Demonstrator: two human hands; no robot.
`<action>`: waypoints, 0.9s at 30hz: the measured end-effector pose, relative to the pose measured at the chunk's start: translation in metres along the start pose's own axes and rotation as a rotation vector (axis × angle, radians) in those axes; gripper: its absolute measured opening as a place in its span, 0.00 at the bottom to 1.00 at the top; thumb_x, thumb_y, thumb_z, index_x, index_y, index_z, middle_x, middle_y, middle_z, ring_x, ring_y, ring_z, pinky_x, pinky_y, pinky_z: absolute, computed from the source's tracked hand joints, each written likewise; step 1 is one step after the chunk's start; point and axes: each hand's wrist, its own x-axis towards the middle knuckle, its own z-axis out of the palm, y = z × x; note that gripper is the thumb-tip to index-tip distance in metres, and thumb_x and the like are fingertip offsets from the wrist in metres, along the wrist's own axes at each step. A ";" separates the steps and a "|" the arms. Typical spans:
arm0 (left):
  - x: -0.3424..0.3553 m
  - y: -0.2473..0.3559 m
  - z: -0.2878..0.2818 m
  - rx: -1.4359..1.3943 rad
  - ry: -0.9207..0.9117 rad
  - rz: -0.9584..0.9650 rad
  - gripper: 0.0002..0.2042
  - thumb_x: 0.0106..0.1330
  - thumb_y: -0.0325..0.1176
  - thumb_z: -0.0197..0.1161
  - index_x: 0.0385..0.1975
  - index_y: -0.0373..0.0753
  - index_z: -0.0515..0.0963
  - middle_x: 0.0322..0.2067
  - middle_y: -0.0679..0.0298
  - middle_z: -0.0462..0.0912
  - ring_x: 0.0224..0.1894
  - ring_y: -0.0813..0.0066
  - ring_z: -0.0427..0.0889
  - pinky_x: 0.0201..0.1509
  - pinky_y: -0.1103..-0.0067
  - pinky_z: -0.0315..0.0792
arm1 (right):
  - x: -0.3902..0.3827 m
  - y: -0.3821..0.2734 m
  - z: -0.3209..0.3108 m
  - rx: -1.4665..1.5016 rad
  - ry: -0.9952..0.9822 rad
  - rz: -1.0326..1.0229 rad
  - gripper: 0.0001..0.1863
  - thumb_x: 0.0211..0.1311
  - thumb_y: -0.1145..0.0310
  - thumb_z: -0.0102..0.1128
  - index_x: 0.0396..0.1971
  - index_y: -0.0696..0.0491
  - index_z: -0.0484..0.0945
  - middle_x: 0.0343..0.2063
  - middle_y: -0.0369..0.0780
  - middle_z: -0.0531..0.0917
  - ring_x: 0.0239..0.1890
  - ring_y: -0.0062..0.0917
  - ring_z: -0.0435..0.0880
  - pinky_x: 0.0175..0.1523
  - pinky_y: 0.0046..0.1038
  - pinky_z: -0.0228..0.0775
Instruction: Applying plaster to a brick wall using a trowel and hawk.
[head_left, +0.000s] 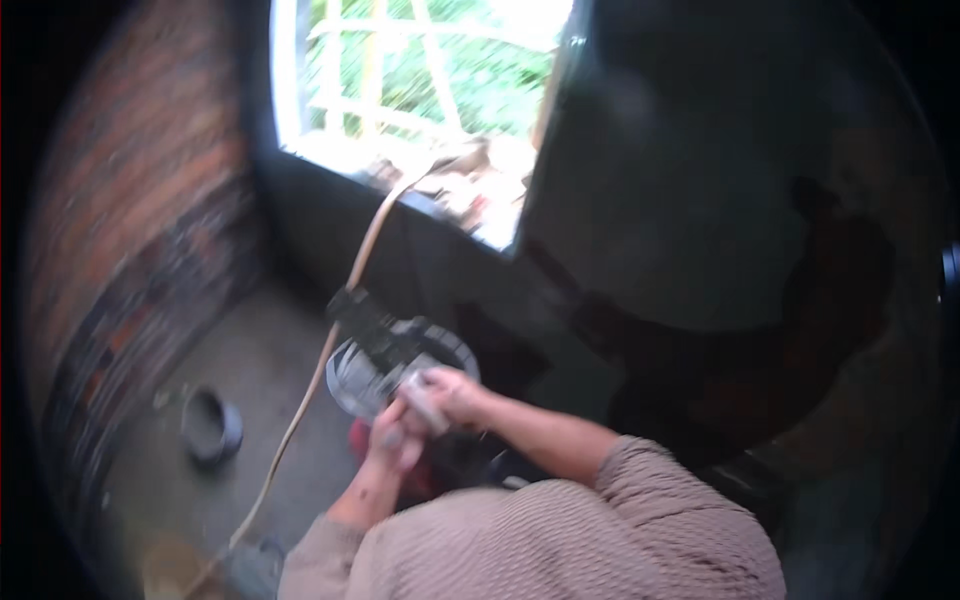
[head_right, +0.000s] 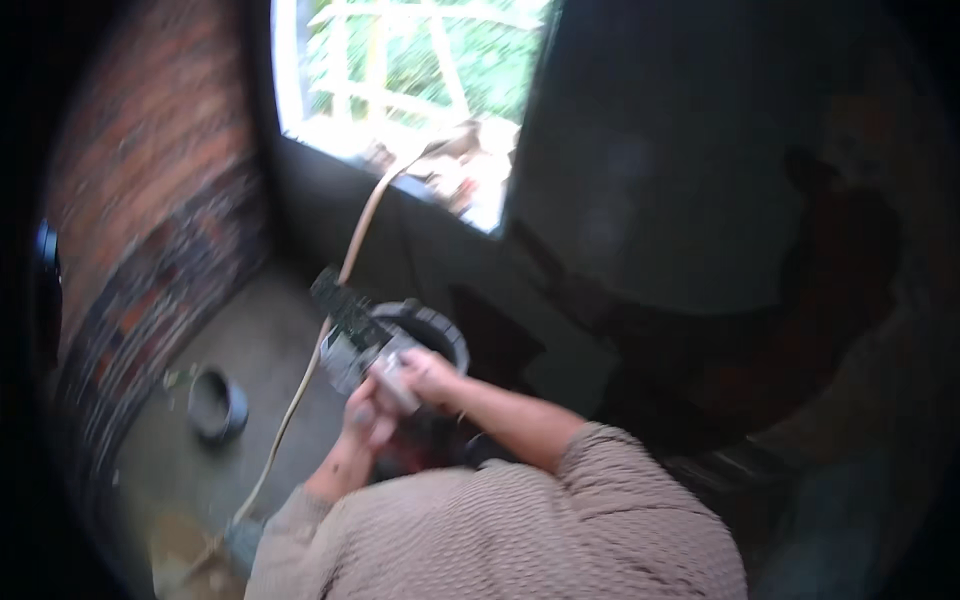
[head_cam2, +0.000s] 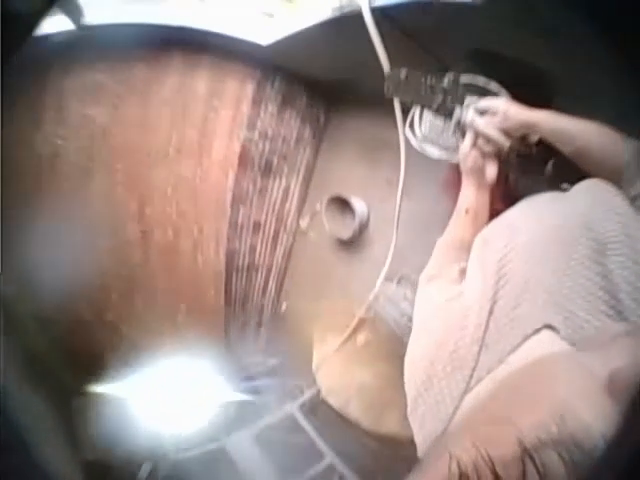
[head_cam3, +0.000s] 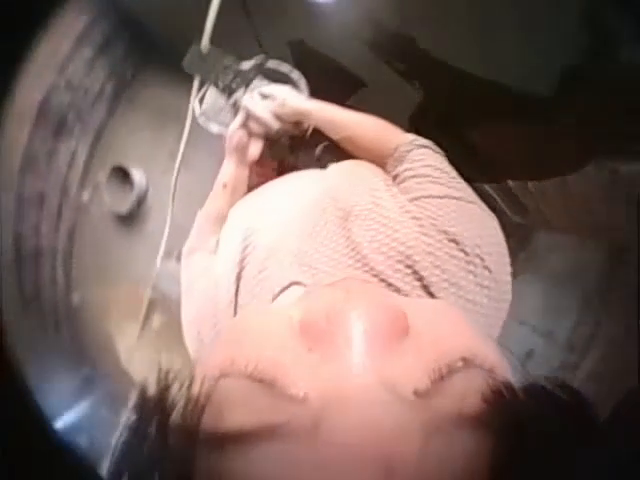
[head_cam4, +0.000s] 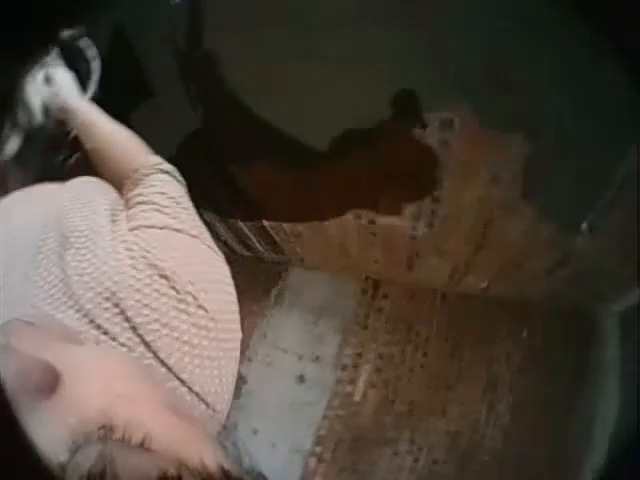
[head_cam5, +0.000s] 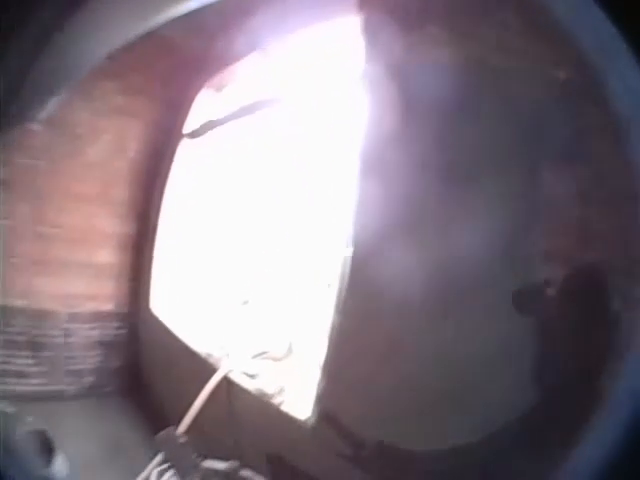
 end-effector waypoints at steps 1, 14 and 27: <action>0.028 -0.009 -0.010 -0.057 -0.097 0.015 0.11 0.69 0.33 0.50 0.47 0.38 0.73 0.26 0.69 0.78 0.23 0.83 0.74 0.26 0.89 0.68 | 0.005 -0.003 -0.024 -0.039 -0.031 0.088 0.14 0.54 0.75 0.52 0.42 0.56 0.76 0.34 0.34 0.77 0.31 0.20 0.73 0.33 0.18 0.67; 0.132 0.050 -0.062 0.655 0.357 0.341 0.13 0.59 0.18 0.54 0.44 0.34 0.75 0.27 0.64 0.75 0.27 0.80 0.75 0.30 0.85 0.75 | 0.097 0.009 -0.138 -0.283 0.382 0.013 0.16 0.47 0.69 0.54 0.39 0.55 0.72 0.28 0.43 0.78 0.25 0.34 0.75 0.34 0.30 0.69; 0.290 0.130 -0.286 1.525 0.977 -0.128 0.26 0.59 0.53 0.60 0.40 0.32 0.80 0.38 0.57 0.82 0.39 0.67 0.79 0.45 0.79 0.71 | 0.134 0.148 -0.249 -1.468 -0.105 0.254 0.13 0.48 0.65 0.57 0.33 0.50 0.65 0.26 0.43 0.80 0.29 0.41 0.81 0.32 0.38 0.71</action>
